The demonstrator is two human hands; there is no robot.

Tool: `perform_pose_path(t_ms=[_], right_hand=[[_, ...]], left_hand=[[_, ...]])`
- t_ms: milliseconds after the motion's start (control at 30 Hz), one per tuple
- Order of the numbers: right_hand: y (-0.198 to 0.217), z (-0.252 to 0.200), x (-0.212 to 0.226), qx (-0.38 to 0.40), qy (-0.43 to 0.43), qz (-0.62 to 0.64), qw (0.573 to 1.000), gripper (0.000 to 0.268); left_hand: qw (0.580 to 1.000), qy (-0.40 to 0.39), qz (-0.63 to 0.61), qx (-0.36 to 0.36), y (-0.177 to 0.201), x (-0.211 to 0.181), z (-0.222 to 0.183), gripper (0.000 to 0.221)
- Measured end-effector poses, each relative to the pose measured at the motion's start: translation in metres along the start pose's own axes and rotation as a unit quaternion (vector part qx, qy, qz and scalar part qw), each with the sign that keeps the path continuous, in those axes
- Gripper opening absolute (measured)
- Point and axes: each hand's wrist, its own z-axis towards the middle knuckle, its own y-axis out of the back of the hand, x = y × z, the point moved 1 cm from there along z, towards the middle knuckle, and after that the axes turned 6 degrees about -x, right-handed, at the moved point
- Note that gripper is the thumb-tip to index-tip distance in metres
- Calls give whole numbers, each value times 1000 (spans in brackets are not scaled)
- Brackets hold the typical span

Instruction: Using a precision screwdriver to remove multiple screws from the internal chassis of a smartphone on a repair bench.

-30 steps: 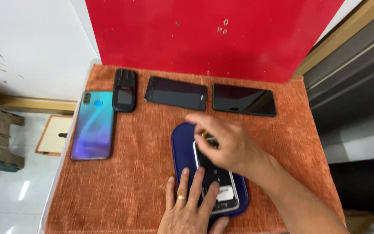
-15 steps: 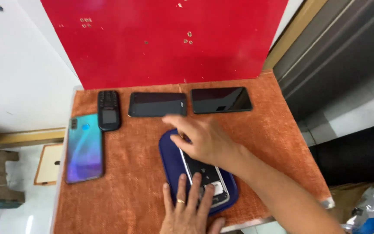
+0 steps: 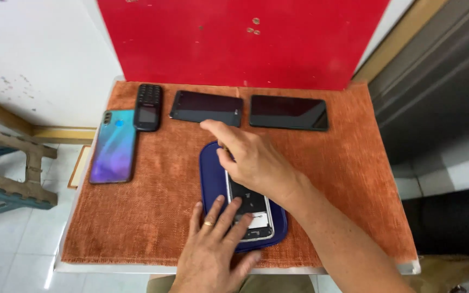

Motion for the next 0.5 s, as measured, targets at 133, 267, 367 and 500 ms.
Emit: perform_pose_path(t_ms=[133, 267, 367, 500], right_hand=[[-5, -4, -13, -31, -5, -123, 992, 41], [-5, -4, -16, -41, -43, -101, 993, 36], [2, -5, -8, -21, -13, -47, 999, 47], [-4, -8, 0, -51, 50, -7, 997, 47]], left_hand=[[999, 21, -8, -23, -1, -2, 0, 59], [999, 1, 14, -40, 0, -2, 1, 56], [999, -2, 10, -31, 2, 0, 3, 56], [1000, 8, -3, -26, 3, -2, 1, 56]])
